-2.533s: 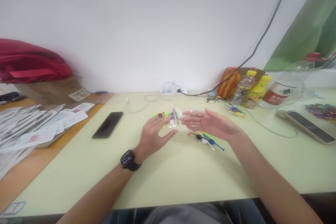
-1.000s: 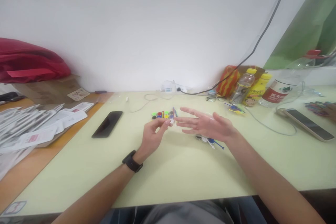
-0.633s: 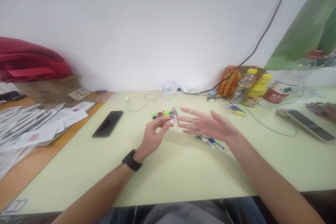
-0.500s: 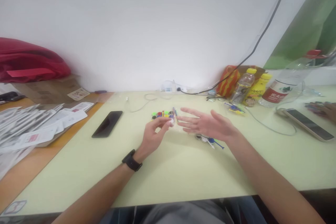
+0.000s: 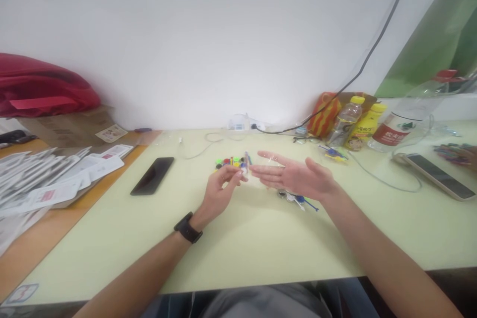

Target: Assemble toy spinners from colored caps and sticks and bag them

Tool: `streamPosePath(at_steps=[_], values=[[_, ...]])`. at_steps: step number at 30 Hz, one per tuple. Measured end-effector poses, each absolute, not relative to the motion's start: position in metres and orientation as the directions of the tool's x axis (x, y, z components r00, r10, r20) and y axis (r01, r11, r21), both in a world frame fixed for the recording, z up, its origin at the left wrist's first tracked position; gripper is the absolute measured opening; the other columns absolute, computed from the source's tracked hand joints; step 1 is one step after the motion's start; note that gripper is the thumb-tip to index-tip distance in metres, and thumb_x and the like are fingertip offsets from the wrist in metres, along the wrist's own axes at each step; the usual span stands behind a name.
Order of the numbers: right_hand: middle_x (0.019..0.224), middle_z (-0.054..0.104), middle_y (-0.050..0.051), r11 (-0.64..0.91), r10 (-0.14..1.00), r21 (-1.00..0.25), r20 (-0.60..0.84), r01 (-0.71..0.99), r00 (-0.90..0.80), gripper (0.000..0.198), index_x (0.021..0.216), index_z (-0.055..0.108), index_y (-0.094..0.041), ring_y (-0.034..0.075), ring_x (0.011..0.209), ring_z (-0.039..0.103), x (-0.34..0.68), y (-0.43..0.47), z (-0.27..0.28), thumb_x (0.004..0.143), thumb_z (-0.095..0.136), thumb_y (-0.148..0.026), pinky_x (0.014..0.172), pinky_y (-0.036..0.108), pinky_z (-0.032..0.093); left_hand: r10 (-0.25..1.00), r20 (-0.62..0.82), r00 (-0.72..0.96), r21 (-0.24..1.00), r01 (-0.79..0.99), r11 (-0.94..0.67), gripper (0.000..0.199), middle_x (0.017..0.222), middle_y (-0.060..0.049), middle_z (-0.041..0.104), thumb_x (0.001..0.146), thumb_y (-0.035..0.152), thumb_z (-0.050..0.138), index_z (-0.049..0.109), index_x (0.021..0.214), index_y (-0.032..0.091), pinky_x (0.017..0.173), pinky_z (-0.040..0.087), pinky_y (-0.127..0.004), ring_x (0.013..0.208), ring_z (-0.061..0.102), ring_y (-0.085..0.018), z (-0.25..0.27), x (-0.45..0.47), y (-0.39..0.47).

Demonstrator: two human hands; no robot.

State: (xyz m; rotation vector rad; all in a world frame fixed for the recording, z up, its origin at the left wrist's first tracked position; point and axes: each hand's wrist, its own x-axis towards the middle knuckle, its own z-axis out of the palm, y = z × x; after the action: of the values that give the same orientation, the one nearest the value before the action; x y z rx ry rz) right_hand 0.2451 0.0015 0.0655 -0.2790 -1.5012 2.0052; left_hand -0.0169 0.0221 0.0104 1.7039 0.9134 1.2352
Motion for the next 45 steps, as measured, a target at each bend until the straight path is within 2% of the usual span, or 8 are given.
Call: streamPosePath(at_steps=[9,13,17,23,31,36,42,45], values=[[0.161,0.042,0.014,-0.180,0.631,-0.956,0.071,-0.234,-0.773,0.092,0.160,0.028,-0.029,0.031,0.151,0.036,0.242,0.002,0.067,0.085,0.056,-0.077,0.122,0.052,0.024,0.857,0.415,0.306,0.872,0.133,-0.471,0.040,0.103,-0.009,0.073,0.097,0.042,0.062,0.055,0.131,0.021,0.083,0.054,-0.037,0.091,0.069,-0.022,0.018,-0.020,0.015],[0.159,0.047,0.012,-0.229,0.603,-0.938,0.073,-0.261,-0.795,0.080,0.156,0.038,-0.029,0.031,0.149,0.040,0.240,0.003,0.062,0.091,0.053,-0.073,0.122,0.053,0.024,0.717,0.598,0.360,0.598,0.395,-0.697,0.088,0.147,-0.017,0.053,0.084,0.048,0.077,0.031,0.155,0.025,0.104,0.046,-0.049,0.130,0.054,-0.033,0.019,-0.020,0.008],[0.159,0.046,0.009,-0.282,0.572,-0.930,0.035,-0.236,-0.819,0.070,0.149,0.051,-0.028,0.031,0.150,0.039,0.233,0.002,0.056,0.094,0.051,-0.071,0.123,0.051,0.025,0.593,0.623,0.510,0.296,0.548,-0.782,0.114,0.162,-0.020,0.033,0.075,0.060,0.080,0.016,0.162,0.023,0.119,0.029,-0.059,0.148,0.032,-0.041,0.019,-0.017,0.005],[0.159,0.047,0.008,-0.354,0.557,-0.904,0.003,-0.241,-0.830,0.065,0.144,0.058,-0.027,0.030,0.149,0.040,0.229,0.002,0.047,0.095,0.051,-0.069,0.124,0.051,0.026,0.569,0.628,0.530,0.124,0.655,-0.746,0.099,0.168,-0.020,0.019,0.083,0.050,0.074,0.020,0.162,0.022,0.119,0.025,-0.062,0.150,0.024,-0.046,0.022,-0.018,0.007],[0.142,0.063,0.014,-0.381,0.562,-0.897,-0.031,-0.226,-0.826,0.063,0.133,0.064,-0.019,0.028,0.138,0.052,0.213,-0.001,0.038,0.097,0.048,-0.069,0.122,0.049,0.028,0.482,0.543,0.687,0.014,0.566,-0.824,0.101,0.164,-0.017,0.034,0.082,0.055,0.070,0.019,0.162,0.020,0.124,0.013,-0.062,0.149,0.029,-0.044,0.023,-0.006,-0.005],[0.142,0.062,0.015,-0.372,0.544,-0.903,-0.024,-0.215,-0.839,0.066,0.137,0.062,-0.018,0.027,0.140,0.051,0.205,-0.007,0.043,0.099,0.044,-0.069,0.122,0.049,0.029,0.537,0.499,0.680,0.048,0.597,-0.801,0.085,0.150,-0.018,0.051,0.081,0.027,0.063,0.028,0.157,0.017,0.122,0.021,-0.058,0.138,0.045,-0.039,0.021,-0.001,-0.009],[0.151,0.055,0.012,-0.351,0.666,-0.911,-0.080,-0.217,-0.741,0.056,0.139,0.062,-0.020,0.025,0.144,0.047,0.222,-0.001,0.052,0.104,0.043,-0.059,0.123,0.047,0.029,0.606,0.499,0.619,0.045,0.680,-0.732,0.080,0.146,-0.020,0.053,0.082,0.031,0.062,0.033,0.155,0.014,0.110,0.030,-0.059,0.130,0.049,-0.041,0.021,-0.010,0.001],[0.145,0.061,0.013,-0.202,0.788,-0.966,-0.062,-0.163,-0.612,0.048,0.132,0.067,-0.022,0.028,0.139,0.052,0.236,0.004,0.059,0.100,0.055,-0.055,0.118,0.049,0.036,0.632,0.508,0.584,0.059,0.709,-0.703,0.084,0.147,-0.020,0.052,0.081,0.033,0.065,0.032,0.157,0.016,0.108,0.031,-0.059,0.130,0.048,-0.043,0.021,-0.014,0.006]])
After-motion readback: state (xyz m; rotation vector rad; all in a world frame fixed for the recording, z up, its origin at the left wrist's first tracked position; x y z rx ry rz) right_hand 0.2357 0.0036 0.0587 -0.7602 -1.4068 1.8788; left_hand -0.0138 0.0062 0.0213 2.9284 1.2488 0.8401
